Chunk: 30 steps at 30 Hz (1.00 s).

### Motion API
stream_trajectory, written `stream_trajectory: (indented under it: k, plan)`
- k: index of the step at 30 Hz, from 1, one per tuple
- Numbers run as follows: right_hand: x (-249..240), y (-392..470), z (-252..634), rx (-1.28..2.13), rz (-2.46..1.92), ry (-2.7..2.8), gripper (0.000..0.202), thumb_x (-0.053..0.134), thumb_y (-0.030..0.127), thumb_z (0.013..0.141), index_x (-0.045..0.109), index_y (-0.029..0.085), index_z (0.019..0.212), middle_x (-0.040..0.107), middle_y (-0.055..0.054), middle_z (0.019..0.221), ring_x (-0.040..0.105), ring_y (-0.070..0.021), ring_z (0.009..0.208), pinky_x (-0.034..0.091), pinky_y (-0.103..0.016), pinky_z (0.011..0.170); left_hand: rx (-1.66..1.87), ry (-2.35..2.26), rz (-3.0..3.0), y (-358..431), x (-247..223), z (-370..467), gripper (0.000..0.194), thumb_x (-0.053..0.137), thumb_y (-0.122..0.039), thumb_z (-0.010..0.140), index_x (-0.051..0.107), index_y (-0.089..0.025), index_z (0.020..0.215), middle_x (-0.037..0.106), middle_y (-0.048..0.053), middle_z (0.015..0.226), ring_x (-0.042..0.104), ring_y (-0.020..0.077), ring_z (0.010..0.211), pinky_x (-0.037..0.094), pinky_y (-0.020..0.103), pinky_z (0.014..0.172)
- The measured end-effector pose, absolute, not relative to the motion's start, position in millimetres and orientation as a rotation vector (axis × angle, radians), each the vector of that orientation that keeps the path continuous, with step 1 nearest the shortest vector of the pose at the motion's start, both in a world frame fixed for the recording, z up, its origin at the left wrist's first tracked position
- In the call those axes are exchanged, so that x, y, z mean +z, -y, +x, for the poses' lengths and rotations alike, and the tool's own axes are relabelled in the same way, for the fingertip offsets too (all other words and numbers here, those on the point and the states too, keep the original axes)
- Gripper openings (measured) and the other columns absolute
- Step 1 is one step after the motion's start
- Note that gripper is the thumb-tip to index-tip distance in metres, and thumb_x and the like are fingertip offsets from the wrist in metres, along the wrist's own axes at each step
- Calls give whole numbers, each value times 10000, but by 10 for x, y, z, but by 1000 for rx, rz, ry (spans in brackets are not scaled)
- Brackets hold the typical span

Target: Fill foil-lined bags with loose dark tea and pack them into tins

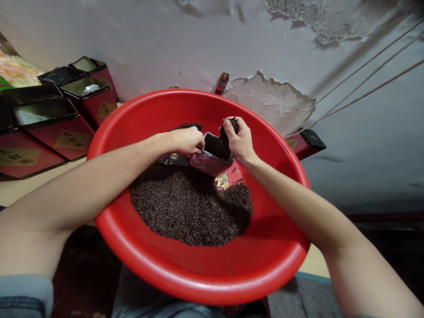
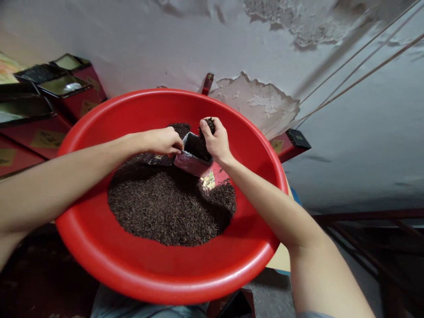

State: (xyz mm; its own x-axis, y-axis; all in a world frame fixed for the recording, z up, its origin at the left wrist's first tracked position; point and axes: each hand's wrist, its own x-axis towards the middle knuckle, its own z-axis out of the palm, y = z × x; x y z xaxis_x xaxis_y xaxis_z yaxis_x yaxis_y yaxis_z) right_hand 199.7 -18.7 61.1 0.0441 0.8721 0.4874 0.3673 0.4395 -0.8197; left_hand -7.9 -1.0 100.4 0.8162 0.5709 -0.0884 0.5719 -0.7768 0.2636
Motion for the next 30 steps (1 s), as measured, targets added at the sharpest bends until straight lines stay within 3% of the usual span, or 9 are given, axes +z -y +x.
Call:
stream_trajectory:
  k: [7, 11, 15, 18, 21, 24, 27, 29, 30]
  plan:
    - [605, 191, 2029, 507, -1096, 1596, 465, 705, 663, 880, 558, 243, 1019, 686, -28, 959, 660, -165, 862, 556, -349, 848, -37, -884, 2701, 20, 1017, -73, 213, 649, -126, 888, 852, -177, 927, 750, 33, 666, 624, 142, 633, 432, 265, 688]
    - [642, 222, 2038, 531, -1102, 1706, 320, 651, 525, 947, 554, 239, 1050, 685, -33, 974, 666, -169, 861, 561, -355, 833, 2, -870, 2718, 1, 1000, -84, 195, 656, -139, 873, 839, -205, 864, 723, 6, 626, 596, 131, 605, 416, 260, 665]
    - [801, 407, 2033, 287, -1141, 2013, 159, 646, 365, 947, 621, 219, 1005, 691, -65, 1026, 643, -189, 905, 534, -378, 876, -3, -851, 2707, -7, 991, -83, 224, 633, -119, 858, 838, -208, 880, 698, -3, 629, 574, 126, 611, 400, 260, 661]
    - [955, 659, 1987, 178, -1165, 2271, 130, 641, 336, 959, 682, 217, 988, 691, -85, 1054, 640, -217, 941, 510, -391, 894, 10, -853, 2695, -24, 981, -80, 225, 638, -123, 847, 840, -189, 917, 675, -3, 648, 545, 124, 628, 387, 268, 682]
    - [988, 938, 1881, 408, -1285, 2685, 270, 733, 453, 916, 736, 215, 1043, 722, -84, 1000, 667, -236, 877, 525, -379, 835, 4, -839, 2638, -85, 930, -99, 191, 661, -185, 864, 835, -173, 941, 658, -4, 669, 562, 132, 683, 394, 275, 730]
    - [807, 1174, 1734, 713, -1522, 3033, 695, 836, 573, 807, 699, 161, 1350, 725, -193, 1261, 734, -325, 980, 575, -421, 857, -4, -821, 2594, -155, 861, -134, 218, 660, -227, 879, 829, -168, 1006, 668, -2, 726, 604, 152, 788, 411, 280, 803]
    - [546, 1296, 1594, 866, -1945, 3101, 1105, 805, 662, 816, 391, 85, 1663, 381, -361, 1647, 659, -459, 1295, 561, -509, 1017, -23, -820, 2596, -185, 833, -153, 276, 636, -243, 899, 819, -166, 1092, 696, 10, 812, 628, 179, 896, 414, 286, 865]
    - [432, 1315, 1531, 985, -2071, 3111, 1181, 733, 697, 872, 210, 63, 1721, 171, -388, 1718, 563, -471, 1428, 519, -501, 1104, -36, -816, 2596, -172, 847, -148, 286, 630, -239, 900, 817, -167, 1105, 696, 15, 813, 632, 187, 916, 413, 289, 877]
    - [403, 1314, 1511, 1041, -2068, 3126, 1189, 714, 694, 889, 163, 55, 1726, 134, -392, 1724, 548, -460, 1447, 512, -481, 1118, -41, -815, 2595, -160, 859, -142, 280, 632, -234, 897, 819, -167, 1094, 691, 16, 793, 633, 186, 902, 414, 290, 872]
